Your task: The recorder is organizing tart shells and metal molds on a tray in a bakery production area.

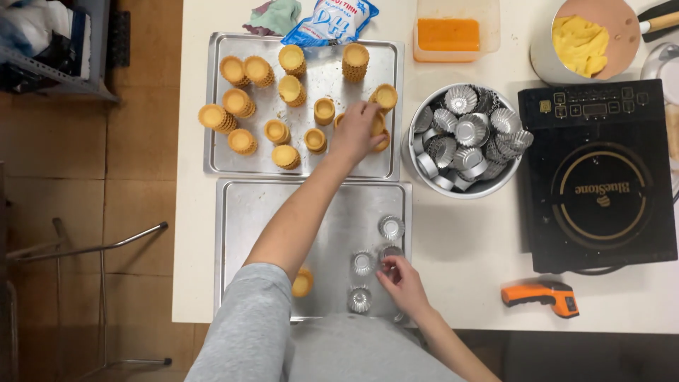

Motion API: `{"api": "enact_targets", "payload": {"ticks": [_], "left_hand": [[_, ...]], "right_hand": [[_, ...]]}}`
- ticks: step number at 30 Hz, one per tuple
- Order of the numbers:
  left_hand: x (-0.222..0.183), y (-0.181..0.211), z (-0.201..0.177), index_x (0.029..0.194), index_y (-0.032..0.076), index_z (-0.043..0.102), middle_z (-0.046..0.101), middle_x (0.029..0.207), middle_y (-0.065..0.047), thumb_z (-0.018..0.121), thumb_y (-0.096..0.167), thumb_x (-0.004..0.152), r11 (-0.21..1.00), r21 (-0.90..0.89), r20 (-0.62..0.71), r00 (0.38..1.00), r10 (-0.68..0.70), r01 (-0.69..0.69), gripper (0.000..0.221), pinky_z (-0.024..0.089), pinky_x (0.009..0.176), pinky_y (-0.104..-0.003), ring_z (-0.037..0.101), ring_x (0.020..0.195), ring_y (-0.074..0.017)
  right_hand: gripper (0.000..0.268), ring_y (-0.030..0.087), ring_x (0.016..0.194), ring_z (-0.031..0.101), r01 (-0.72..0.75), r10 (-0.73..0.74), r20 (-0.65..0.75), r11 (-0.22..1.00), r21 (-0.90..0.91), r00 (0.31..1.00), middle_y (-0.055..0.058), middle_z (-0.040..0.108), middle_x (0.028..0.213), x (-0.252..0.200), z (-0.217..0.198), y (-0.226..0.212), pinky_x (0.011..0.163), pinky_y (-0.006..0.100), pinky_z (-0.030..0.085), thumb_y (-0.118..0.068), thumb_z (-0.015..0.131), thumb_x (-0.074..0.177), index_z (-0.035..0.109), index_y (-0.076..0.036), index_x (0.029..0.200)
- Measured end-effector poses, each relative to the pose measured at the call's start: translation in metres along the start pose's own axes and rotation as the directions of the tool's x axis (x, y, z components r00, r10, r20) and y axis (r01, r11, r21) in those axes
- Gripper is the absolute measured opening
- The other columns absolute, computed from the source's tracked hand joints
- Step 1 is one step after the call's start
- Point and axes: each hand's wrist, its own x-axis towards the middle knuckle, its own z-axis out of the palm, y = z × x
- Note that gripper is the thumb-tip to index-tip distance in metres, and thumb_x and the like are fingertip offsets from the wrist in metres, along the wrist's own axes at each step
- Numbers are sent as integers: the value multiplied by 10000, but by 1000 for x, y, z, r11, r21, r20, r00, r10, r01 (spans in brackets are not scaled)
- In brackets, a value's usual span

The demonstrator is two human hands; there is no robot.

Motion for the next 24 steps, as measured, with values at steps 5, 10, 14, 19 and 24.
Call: {"api": "enact_targets", "payload": {"ticks": [5, 10, 14, 19, 24], "left_hand": [[40, 7, -13, 1312, 114, 586, 606, 1213, -93, 877, 260, 741, 998, -5, -24, 998, -65, 64, 658, 504, 966, -434, 587, 1136, -328], [19, -11, -37, 1308, 119, 595, 619, 1226, -93, 864, 280, 781, 991, -63, -53, 991, -123, 120, 613, 514, 953, -435, 611, 1132, -331], [-22, -77, -71, 1295, 91, 630, 638, 1241, -115, 885, 277, 795, 994, -97, -233, 969, -76, 55, 592, 504, 987, -431, 611, 1169, -343], [-110, -86, -146, 1283, 82, 618, 632, 1261, -92, 847, 273, 816, 884, -380, -221, 901, -373, 273, 554, 574, 982, -372, 677, 1144, -268], [-152, -103, -134, 1278, 38, 646, 643, 1226, -171, 882, 159, 789, 979, -111, -280, 940, -196, 171, 556, 526, 982, -411, 641, 1125, -335]], "right_hand": [[273, 95, 652, 567, -37, 37, 29, 999, 18, 999, 10, 675, 874, 12, -1, 12, 602, 243, 499, -136, 784, 849, 681, -44, 1084], [248, 86, 670, 552, -19, 15, 50, 997, 79, 999, 18, 680, 843, 8, 0, 19, 604, 247, 481, -113, 774, 853, 704, -35, 1077], [194, 67, 681, 557, 50, -49, -14, 995, 90, 999, 5, 655, 809, 24, 8, 26, 604, 232, 481, -111, 770, 876, 713, -39, 1047], [166, 65, 665, 542, 22, -24, 16, 989, 149, 1000, -22, 664, 828, 11, 16, 2, 583, 228, 454, -103, 746, 900, 702, -41, 1048], [162, 47, 657, 579, 23, -25, 22, 996, 86, 999, -21, 674, 764, 4, 26, -11, 581, 214, 473, -132, 747, 904, 711, -59, 1045]]}}
